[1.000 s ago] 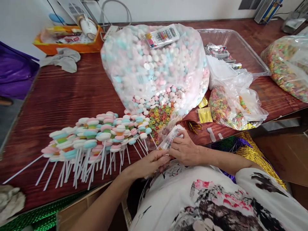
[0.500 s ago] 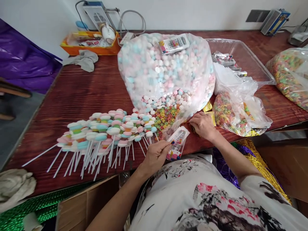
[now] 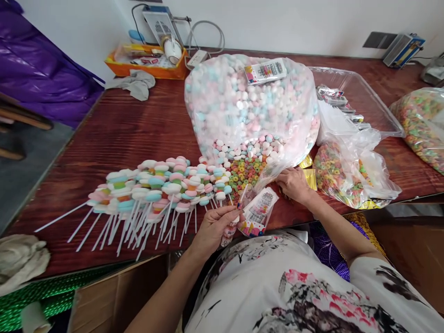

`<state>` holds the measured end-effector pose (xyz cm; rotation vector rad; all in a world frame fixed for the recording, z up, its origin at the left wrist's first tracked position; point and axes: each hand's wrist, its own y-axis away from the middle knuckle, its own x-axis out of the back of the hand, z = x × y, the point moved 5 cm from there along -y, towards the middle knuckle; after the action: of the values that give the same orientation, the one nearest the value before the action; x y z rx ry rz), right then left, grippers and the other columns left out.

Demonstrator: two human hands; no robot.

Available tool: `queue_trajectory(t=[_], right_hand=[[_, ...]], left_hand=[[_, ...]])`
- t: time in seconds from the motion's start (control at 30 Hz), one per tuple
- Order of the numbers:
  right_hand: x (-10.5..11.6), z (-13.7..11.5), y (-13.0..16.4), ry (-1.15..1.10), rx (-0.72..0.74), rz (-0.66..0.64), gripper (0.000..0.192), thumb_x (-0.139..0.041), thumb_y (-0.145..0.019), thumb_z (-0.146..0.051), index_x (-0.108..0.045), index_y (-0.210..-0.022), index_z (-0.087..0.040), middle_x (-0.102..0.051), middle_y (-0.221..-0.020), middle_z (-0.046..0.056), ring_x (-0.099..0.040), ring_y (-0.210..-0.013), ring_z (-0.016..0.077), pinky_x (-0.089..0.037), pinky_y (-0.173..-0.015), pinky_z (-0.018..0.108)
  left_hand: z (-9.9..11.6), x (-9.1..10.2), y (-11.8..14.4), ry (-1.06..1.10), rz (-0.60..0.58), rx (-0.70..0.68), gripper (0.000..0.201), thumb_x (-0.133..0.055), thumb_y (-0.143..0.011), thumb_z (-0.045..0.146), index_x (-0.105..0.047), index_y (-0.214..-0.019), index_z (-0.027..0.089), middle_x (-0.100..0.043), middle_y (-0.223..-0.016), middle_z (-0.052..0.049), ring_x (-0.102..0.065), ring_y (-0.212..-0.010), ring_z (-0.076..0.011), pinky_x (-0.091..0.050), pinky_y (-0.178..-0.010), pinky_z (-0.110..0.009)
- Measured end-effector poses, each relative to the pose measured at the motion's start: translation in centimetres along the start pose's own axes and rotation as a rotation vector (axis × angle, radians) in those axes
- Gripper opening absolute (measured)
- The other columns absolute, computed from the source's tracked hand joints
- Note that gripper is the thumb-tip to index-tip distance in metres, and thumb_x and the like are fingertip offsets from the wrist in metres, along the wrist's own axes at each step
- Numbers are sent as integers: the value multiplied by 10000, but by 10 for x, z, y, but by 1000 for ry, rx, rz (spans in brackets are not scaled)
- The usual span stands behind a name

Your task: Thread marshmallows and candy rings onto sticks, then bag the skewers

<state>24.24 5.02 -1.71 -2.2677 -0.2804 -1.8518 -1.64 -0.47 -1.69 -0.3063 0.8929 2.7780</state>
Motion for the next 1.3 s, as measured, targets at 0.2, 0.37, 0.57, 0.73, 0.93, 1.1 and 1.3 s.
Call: queue_trajectory(t=[0.2, 0.37, 0.57, 0.73, 0.93, 1.1, 1.3], right_hand=[[12, 27, 15, -386, 70, 277, 233, -548, -969, -247, -768, -913, -197, -750, -848, 59, -665, -788, 179, -485, -760, 290], [12, 34, 24, -608, 47, 385, 242, -566, -967, -336, -775, -937, -218, -766, -949, 65, -701, -889, 192, -544, -831, 326], [18, 18, 36, -786, 18, 563, 199, -632, -941, -369, -784, -930, -240, -700, -907, 53, -661, -854, 182, -550, -778, 341], [31, -22, 44, -651, 172, 712, 183, -589, -953, -289, -771, -940, -269, -702, -862, 50, -639, -807, 194, -523, -774, 387], [26, -31, 38, -1180, -18, 483, 173, -675, -895, -382, -768, -885, -236, -726, -813, 42, -654, -731, 175, -549, -677, 324], [12, -45, 29, -1542, -131, -116, 210, -780, -791, -394, -787, -846, -192, -736, -711, 22, -642, -611, 135, -535, -585, 247], [18, -48, 17, -1502, -89, -182, 166, -801, -733, -335, -765, -749, -174, -709, -674, 7, -601, -576, 119, -506, -564, 236]], left_hand=[[4, -9, 1, 65, -24, -10, 300, -886, -585, 363, -748, -729, 139, -726, -673, -59, -626, -514, -132, -361, -395, -174], [6, -22, -3, 123, -134, -21, 241, -862, -643, 338, -749, -719, 140, -734, -677, -57, -639, -537, -128, -452, -462, -195], [8, -50, -9, 161, -171, 29, 284, -869, -639, 320, -795, -854, 151, -777, -958, -88, -671, -599, -129, -486, -480, -202], [10, -89, -19, 259, -257, 12, 307, -898, -588, 296, -801, -839, 148, -767, -875, -81, -672, -682, -133, -551, -623, -246], [14, -79, -25, 93, -262, -194, 261, -835, -677, 385, -787, -767, 145, -698, -722, -43, -533, -555, -90, -434, -538, -230], [36, -63, -9, -336, -321, -570, 179, -728, -812, 332, -801, -790, 170, -709, -795, -67, -612, -785, -180, -484, -766, -306], [40, -52, 0, -420, -247, -607, 211, -689, -855, 350, -791, -814, 170, -696, -798, -67, -604, -779, -177, -490, -784, -312]])
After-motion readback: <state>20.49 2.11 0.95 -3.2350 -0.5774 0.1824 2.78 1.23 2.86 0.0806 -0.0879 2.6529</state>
